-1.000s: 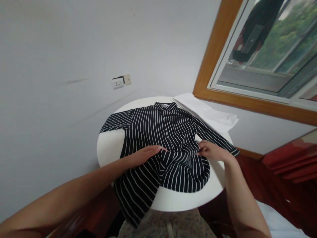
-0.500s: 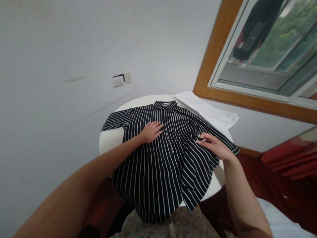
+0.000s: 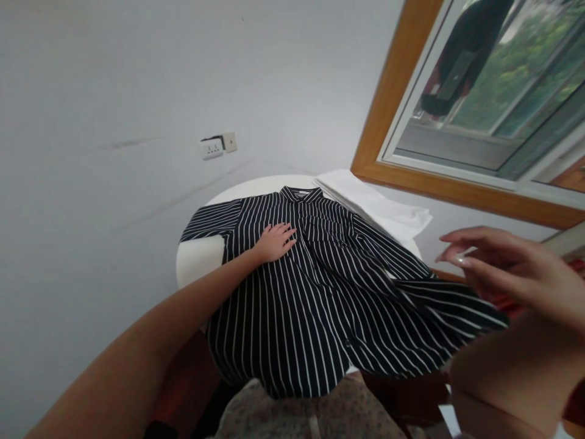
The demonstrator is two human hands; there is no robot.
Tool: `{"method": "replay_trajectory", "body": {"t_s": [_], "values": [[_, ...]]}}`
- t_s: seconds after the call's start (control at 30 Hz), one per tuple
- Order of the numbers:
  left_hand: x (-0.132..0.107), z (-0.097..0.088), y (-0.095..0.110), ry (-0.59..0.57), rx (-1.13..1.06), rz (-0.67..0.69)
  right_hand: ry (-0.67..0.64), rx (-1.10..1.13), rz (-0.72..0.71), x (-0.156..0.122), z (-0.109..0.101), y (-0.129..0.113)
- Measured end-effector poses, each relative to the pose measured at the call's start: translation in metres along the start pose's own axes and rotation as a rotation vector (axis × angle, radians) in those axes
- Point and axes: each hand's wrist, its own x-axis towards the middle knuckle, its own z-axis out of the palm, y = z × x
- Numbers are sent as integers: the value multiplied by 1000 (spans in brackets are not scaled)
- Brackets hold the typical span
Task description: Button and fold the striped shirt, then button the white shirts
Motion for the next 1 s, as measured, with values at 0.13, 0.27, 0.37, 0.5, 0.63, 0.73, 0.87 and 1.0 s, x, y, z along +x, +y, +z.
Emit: {"method": "replay_trajectory", "body": {"t_s": [0.13, 0.27, 0.37, 0.5, 0.63, 0.73, 0.87, 1.0], "values": [[-1, 0, 1, -5, -1, 1, -70, -26, 3, 41, 23, 3], [-3, -4, 2, -24, -3, 21, -237, -222, -33, 103, 89, 30], [-8, -10, 5, -29, -5, 88, -325, -322, -103, 138, 156, 56], [-25, -19, 8, -57, 2, 154, -319, -369, 2, 155, 225, 82], [-45, -27, 3, -97, -9, 206, -257, -435, 75, 149, 241, 107], [-55, -31, -2, -127, -7, 233, -236, -467, 31, 138, 234, 119], [-61, -34, 0, -146, -17, 309, -270, -476, -69, 122, 229, 117], [-69, -35, 9, -148, -3, 314, -198, -516, 6, 106, 232, 109]]}}
